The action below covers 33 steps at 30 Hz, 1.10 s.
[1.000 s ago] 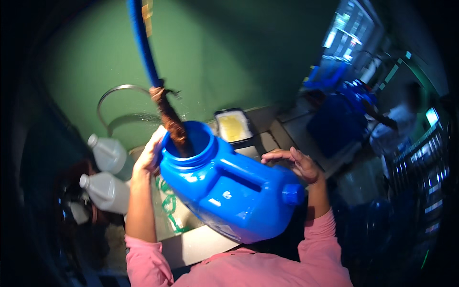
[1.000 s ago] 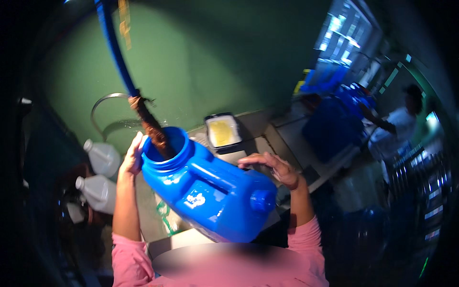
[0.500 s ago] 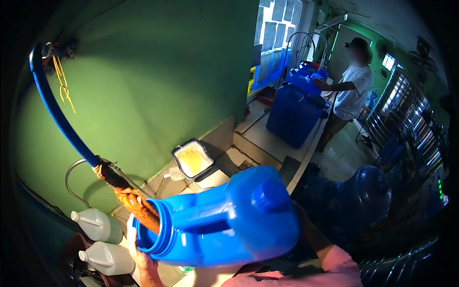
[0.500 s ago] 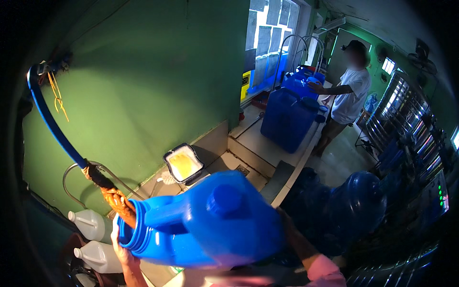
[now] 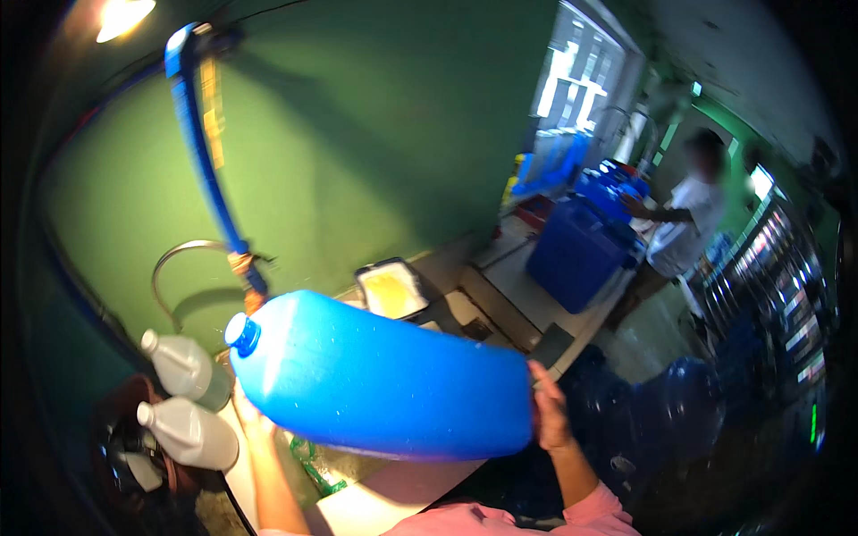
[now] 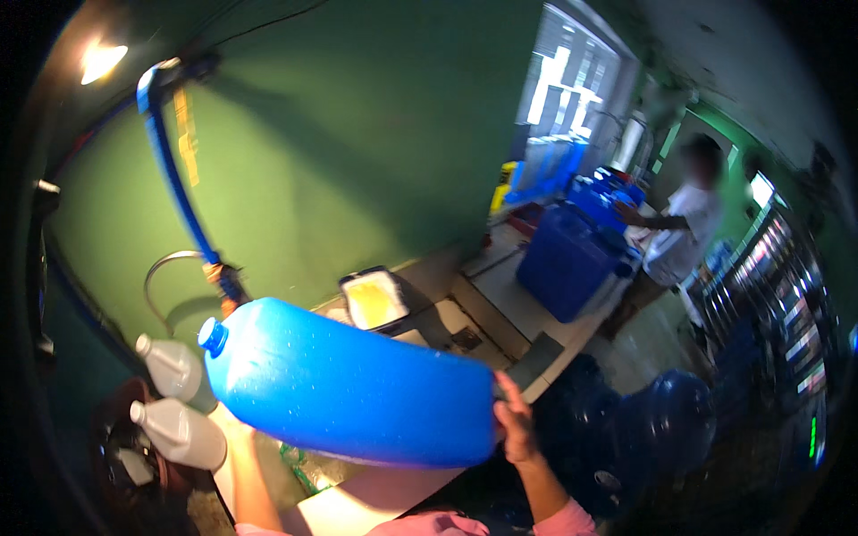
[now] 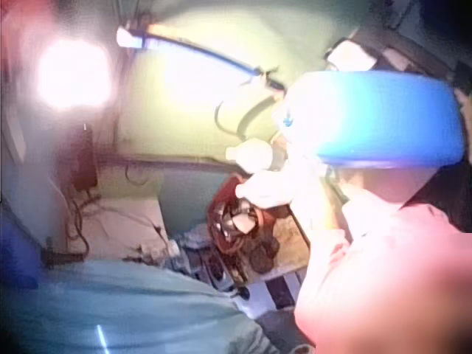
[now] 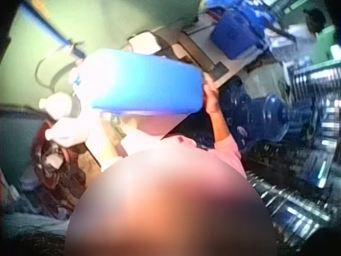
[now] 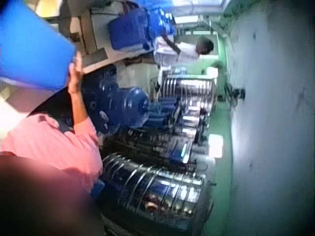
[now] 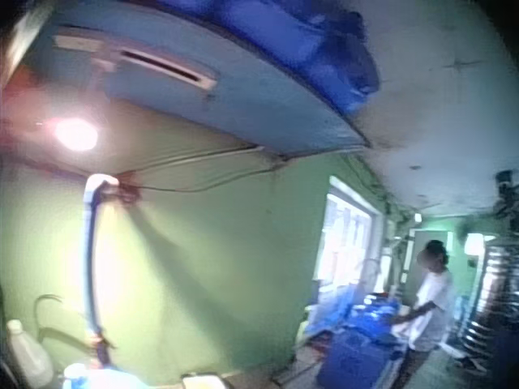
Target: The person repeatedly washes blue plastic jerrycans at a sink. They open the cap, scrub the exterior with a soapy sponge, rinse under running water, and shake out excess water. The person handles multiple jerrycans one at a time, repeating the same cleaning cycle for each.
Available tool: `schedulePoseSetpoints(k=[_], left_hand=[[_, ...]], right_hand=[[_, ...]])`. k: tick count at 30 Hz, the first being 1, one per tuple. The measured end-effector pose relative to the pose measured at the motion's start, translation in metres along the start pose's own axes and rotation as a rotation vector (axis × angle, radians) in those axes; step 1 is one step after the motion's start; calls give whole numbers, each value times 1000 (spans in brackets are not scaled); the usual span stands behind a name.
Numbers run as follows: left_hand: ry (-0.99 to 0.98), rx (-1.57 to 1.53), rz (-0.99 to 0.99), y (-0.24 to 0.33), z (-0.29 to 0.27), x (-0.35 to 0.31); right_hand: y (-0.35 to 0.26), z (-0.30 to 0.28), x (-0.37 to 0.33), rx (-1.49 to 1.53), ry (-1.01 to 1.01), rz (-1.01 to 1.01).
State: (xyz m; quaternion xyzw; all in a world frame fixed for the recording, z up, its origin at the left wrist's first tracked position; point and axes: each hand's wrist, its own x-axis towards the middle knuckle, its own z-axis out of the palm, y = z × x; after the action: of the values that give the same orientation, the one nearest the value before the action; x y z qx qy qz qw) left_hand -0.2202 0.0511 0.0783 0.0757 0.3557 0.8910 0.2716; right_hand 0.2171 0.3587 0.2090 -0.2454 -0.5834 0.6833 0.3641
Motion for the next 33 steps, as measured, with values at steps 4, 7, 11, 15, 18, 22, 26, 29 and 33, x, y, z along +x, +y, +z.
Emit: schedulePoseSetpoints(k=[4,7,11,15,18,22,26,29,33], left_hand=[[66,-244,-63,-82,-7,-27],[81,-365,-97,-145,-5,-45],[32,-463,-174,-204,23,-56],[-14,-527,-220,-226,48,-60],[-31,-554,-227,-241,58,-57],[-29,-565,-226,-255,68,-50],[4,-555,-151,-218,49,-65],[165,-549,-29,-140,11,-93],[330,19,192,-10,-17,-128]], right_hand=[[-76,47,15,-186,-206,-228],[-92,67,32,-392,-334,-397],[-110,86,49,-649,-463,-543],[-121,129,58,-741,-538,-634],[-117,167,52,-738,-551,-746],[-121,191,35,-981,-630,-975],[-94,160,21,-820,-508,-944],[-28,108,23,-378,-130,-646],[71,48,34,194,170,-160]])
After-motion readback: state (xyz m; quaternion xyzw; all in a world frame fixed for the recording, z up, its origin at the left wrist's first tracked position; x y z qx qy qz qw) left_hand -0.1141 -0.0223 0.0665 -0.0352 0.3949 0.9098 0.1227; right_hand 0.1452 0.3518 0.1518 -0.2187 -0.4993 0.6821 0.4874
